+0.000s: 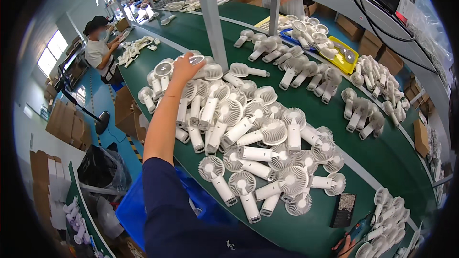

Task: Assembling small handheld battery-operated fans at a factory workbench by organizing components and using an electric screwdriver.

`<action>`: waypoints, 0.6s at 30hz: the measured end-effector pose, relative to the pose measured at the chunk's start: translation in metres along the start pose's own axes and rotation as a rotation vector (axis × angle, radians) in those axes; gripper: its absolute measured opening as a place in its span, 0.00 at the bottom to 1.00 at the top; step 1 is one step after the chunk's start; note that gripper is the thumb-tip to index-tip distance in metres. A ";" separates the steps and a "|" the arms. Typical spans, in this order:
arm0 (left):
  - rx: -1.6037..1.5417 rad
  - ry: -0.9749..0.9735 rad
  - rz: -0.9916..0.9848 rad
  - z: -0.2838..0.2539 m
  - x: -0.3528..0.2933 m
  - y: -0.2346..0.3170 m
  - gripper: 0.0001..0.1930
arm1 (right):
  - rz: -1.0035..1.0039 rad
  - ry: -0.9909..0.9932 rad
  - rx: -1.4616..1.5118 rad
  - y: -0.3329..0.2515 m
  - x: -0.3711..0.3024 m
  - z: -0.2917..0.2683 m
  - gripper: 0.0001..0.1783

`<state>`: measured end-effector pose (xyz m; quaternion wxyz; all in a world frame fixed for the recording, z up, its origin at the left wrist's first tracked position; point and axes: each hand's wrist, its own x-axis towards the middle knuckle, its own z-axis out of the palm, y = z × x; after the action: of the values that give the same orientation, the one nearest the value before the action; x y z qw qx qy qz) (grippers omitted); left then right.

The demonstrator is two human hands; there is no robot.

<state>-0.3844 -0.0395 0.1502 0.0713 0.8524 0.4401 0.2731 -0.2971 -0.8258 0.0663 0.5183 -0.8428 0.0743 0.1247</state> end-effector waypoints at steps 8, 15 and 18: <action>0.241 -0.129 0.063 0.022 -0.003 0.007 0.44 | 0.064 -0.023 0.057 0.026 0.017 -0.011 0.19; 0.291 0.248 0.421 0.031 -0.007 0.042 0.31 | 0.039 -0.012 0.097 0.026 0.024 -0.011 0.19; -0.318 -0.021 0.586 0.055 -0.001 0.112 0.19 | 0.048 0.012 0.095 0.021 0.022 -0.009 0.17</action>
<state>-0.2767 -0.1013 0.1443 0.1264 0.9237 0.1272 0.3386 -0.2800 -0.8427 0.0461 0.5540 -0.8161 0.1033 0.1281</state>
